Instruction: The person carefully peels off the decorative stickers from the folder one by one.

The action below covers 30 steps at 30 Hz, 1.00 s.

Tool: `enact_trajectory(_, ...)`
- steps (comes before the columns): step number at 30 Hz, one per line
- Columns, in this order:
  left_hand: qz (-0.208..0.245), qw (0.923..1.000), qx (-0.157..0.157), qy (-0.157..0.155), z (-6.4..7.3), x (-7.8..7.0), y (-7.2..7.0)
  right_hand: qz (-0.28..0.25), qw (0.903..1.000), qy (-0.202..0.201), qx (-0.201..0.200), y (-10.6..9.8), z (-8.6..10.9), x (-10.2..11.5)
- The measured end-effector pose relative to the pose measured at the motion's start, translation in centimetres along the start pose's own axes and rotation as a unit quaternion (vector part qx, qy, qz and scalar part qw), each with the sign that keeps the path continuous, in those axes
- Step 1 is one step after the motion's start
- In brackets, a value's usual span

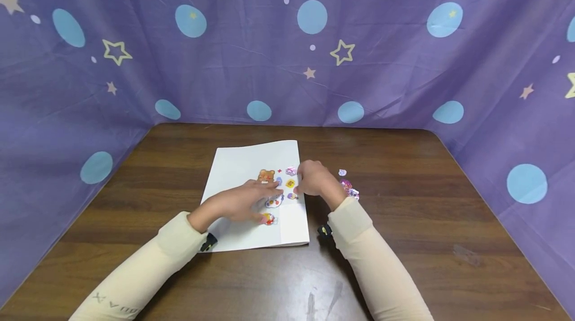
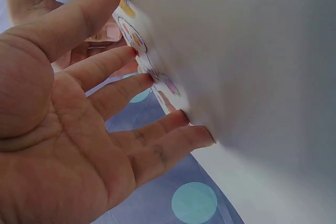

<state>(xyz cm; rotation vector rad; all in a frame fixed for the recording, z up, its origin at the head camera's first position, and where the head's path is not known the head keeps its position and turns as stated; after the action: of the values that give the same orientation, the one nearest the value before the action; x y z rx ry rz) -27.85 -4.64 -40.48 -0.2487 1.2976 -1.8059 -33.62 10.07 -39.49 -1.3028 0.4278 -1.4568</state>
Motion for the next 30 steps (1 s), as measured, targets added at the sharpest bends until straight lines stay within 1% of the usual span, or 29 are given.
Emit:
enact_trajectory(9,0.001,1.0,0.0,-0.003,0.1,-0.1,-0.2,0.027,0.9991,-0.026,0.017,0.2,0.0,0.4)
enact_trajectory(14,0.002,1.0,0.0,-0.007,0.2,-0.3,-0.4,0.039,0.9985,-0.032,0.022,0.2,0.1,0.5)
enact_trajectory(17,0.0,1.0,-0.003,-0.005,0.4,-0.4,-0.7,0.043,0.9984,-0.031,0.02,0.2,0.3,0.6)
enact_trajectory(20,0.003,1.0,-0.008,0.0,0.7,-0.6,-1.0,0.04,0.9983,-0.039,0.016,0.1,0.5,0.8)
enact_trajectory(23,0.017,0.9997,-0.015,0.007,1.0,-0.7,-1.4,0.033,0.9974,-0.061,0.019,0.1,0.6,1.2)
enact_trajectory(26,0.043,0.9988,-0.021,0.007,1.3,-0.4,-1.7,0.032,0.9945,-0.094,0.035,0.4,0.8,1.8)
enact_trajectory(30,0.07,0.9968,-0.04,0.004,1.7,0.4,-2.4,0.063,0.9844,-0.153,0.061,0.9,1.3,3.0)
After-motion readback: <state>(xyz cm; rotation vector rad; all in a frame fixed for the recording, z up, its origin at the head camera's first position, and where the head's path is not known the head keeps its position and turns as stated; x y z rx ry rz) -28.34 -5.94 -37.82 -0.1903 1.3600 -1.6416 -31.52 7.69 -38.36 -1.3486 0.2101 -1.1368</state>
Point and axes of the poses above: each hand's wrist, its own z-axis away from the middle knuckle, its own y-axis out of the palm, x = y × z, the point moved 8 cm from there along -z, towards the middle knuckle, and after that the axes turned 12 degrees about x, right-handed, at the moved point
